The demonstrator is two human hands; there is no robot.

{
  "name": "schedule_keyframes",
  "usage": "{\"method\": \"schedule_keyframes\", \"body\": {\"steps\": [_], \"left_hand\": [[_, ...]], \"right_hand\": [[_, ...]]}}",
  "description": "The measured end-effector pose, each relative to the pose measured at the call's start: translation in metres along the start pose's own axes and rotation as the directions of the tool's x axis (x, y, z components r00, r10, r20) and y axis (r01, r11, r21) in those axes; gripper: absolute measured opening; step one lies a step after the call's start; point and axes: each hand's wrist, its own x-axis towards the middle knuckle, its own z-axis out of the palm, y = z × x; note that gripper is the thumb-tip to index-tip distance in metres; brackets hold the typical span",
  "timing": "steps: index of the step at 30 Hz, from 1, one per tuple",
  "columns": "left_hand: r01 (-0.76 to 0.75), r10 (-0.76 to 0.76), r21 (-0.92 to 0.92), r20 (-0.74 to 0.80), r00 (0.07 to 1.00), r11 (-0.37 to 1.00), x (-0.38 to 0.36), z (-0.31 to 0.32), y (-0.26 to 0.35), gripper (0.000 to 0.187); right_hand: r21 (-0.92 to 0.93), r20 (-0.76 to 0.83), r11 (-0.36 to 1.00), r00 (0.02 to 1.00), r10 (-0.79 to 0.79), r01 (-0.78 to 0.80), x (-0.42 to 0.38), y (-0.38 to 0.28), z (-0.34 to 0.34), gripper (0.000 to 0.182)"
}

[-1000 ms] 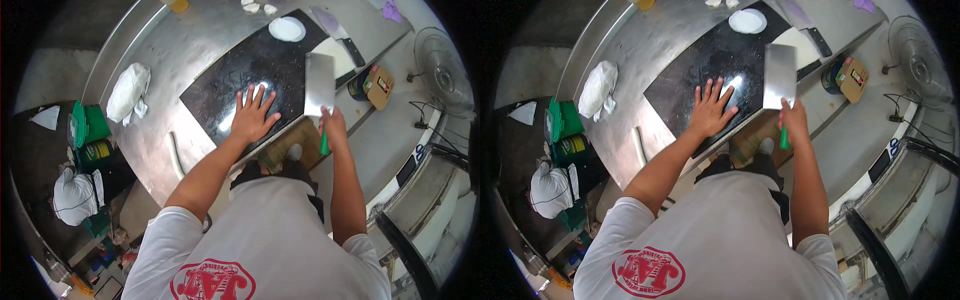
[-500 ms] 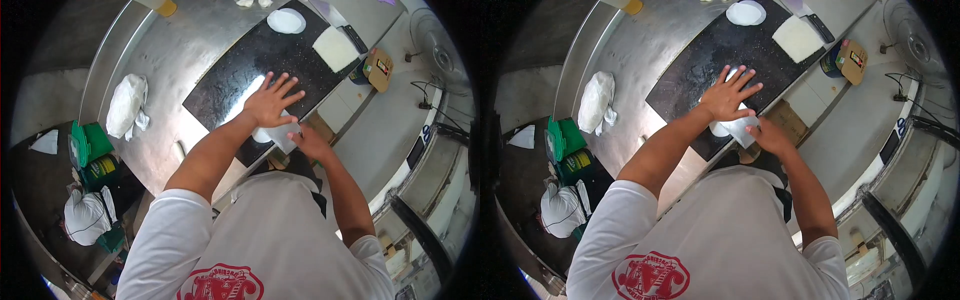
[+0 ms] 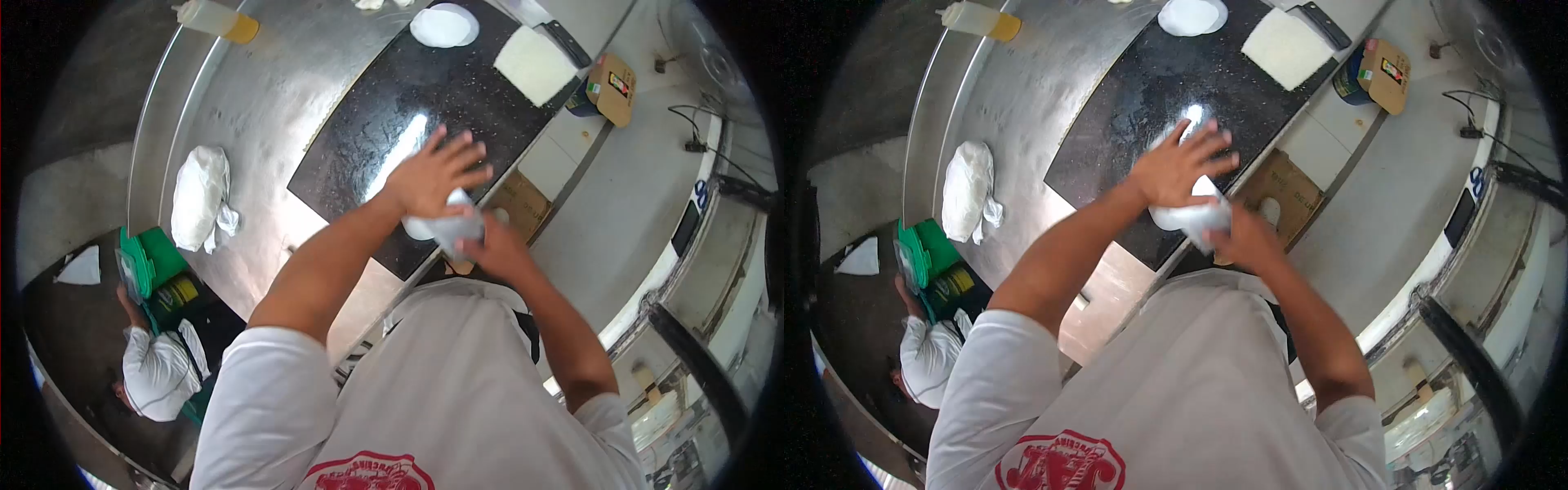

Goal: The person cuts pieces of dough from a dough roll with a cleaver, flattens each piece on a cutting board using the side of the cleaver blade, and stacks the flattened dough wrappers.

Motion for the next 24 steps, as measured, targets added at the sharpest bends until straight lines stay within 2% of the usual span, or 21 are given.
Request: {"method": "schedule_keyframes", "body": {"steps": [1,2,3,4,5,7,9,11,13,14,15,17,18,19,21,24], "left_hand": [[-0.017,0.02,-0.081,0.038,0.999,0.997,-0.018,0.005,0.022,0.075],[-0.065,0.075,-0.115,0.088,0.993,0.991,-0.026,0.004,0.045,0.075],[-0.124,0.14,-0.129,0.122,0.983,0.984,-0.021,0.007,0.054,0.074],[-0.119,0.129,-0.155,0.054,0.99,0.981,-0.013,0.013,0.054,0.073],[-0.119,0.131,-0.169,0.061,0.99,0.978,-0.006,0.022,0.043,0.073],[-0.036,0.036,-0.019,0.011,0.999,0.999,0.012,0.005,0.024,0.072],[0.072,-0.072,-0.016,-0.015,0.997,0.997,0.023,0.0,-0.001,0.072],[0.096,-0.094,0.037,-0.041,0.995,0.995,0.031,-0.011,-0.018,0.073],[0.073,-0.072,0.012,-0.022,0.997,0.997,0.017,-0.004,-0.005,0.074],[0.044,-0.044,-0.025,0.003,0.999,0.999,0.006,0.002,0.007,0.074],[0.079,-0.078,-0.082,0.01,0.997,0.994,-0.011,0.012,0.031,0.073],[0.007,-0.002,-0.168,0.028,1.0,0.986,-0.01,0.015,0.063,0.071],[0.003,-0.008,-0.153,-0.028,1.0,0.988,-0.003,0.021,0.06,0.07],[0.002,-0.005,-0.184,-0.013,1.0,0.983,0.003,0.018,0.055,0.07],[0.086,-0.086,0.012,-0.004,0.996,0.996,0.022,-0.001,0.029,0.07],[0.159,-0.154,0.076,-0.071,0.986,0.984,0.033,-0.01,-0.013,0.071]], "right_hand": [[0.083,0.018,0.995,0.998,-0.061,0.06,-0.022,0.016,0.022,0.08],[0.083,0.043,0.995,0.998,-0.055,0.051,-0.042,0.014,0.028,0.08],[0.059,-0.006,0.998,1.0,-0.001,0.001,-0.049,0.009,0.025,0.078],[0.051,-0.029,0.998,0.999,0.036,-0.035,-0.043,0.003,0.014,0.077],[0.045,-0.051,0.996,0.996,0.073,-0.07,-0.037,-0.003,0.003,0.076],[-0.042,0.028,0.993,0.993,0.113,-0.112,-0.016,-0.02,-0.034,0.074],[-0.084,0.012,0.996,0.999,0.036,-0.035,0.018,-0.031,-0.069,0.072],[-0.101,0.05,0.995,0.999,-0.005,0.01,0.012,-0.034,-0.064,0.071],[-0.039,-0.045,0.993,0.992,-0.116,0.114,0.008,-0.023,-0.039,0.071],[0.028,0.011,0.988,0.988,-0.153,0.153,-0.005,-0.007,-0.023,0.069],[0.028,0.034,0.988,0.987,-0.154,0.153,-0.024,0.005,-0.009,0.069],[0.006,0.131,0.998,0.989,0.066,-0.067,-0.039,0.021,0.001,0.067],[0.004,0.132,0.997,0.988,0.08,-0.082,-0.024,0.019,-0.011,0.067],[-0.055,0.102,0.996,0.991,0.082,-0.077,-0.015,0.01,-0.025,0.067],[-0.105,0.069,0.991,0.993,0.096,-0.088,-0.013,-0.006,-0.047,0.067],[-0.21,0.054,0.977,0.998,-0.023,0.034,0.024,-0.031,-0.074,0.069]]}}
